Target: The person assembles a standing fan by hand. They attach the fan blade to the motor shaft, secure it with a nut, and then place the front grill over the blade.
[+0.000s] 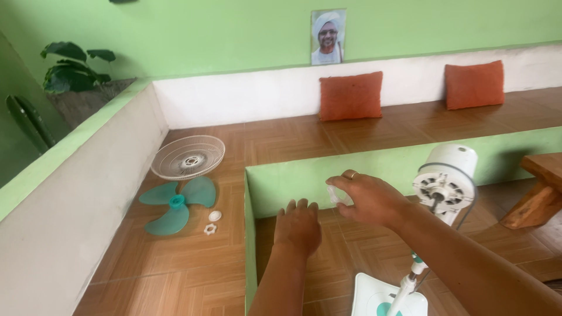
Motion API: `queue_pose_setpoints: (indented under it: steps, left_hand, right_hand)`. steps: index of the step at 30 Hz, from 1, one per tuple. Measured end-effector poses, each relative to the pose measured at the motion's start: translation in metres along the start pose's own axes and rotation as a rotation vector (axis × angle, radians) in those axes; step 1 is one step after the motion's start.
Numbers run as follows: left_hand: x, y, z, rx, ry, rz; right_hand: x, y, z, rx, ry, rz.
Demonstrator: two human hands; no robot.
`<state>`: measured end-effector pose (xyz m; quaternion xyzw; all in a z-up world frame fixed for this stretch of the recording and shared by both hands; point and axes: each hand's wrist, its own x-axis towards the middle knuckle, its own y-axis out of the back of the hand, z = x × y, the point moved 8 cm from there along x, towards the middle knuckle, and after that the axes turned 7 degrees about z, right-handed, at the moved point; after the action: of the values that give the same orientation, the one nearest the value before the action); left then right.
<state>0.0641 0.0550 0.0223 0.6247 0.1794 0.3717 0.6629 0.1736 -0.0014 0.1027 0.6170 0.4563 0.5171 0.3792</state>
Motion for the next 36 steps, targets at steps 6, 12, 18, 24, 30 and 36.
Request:
queue_pose_setpoints:
  steps: [6,12,18,24,30,36]
  left_hand:
    - [0.015,0.036,0.033,-0.062,-0.035,0.080]
    - [0.032,0.057,0.078,-0.171,-0.099,0.170]
    - [0.046,0.055,0.140,-0.237,-0.217,0.175]
    - [0.059,0.045,0.205,-0.294,-0.353,0.147]
    - [0.070,0.048,0.268,-0.334,-0.467,0.039]
    - [0.074,0.068,0.309,-0.388,-0.660,0.078]
  right_hand:
    - [-0.010,0.032,0.018,-0.029,0.027,0.033]
    - [-0.029,0.080,0.044,-0.100,-0.034,0.055]
    - [-0.060,0.126,0.077,-0.176,-0.171,0.039]
    - [-0.089,0.157,0.096,-0.241,-0.229,0.062]
    - [-0.123,0.187,0.112,-0.263,-0.394,0.098]
    - [-0.148,0.214,0.122,-0.417,-0.415,0.255]
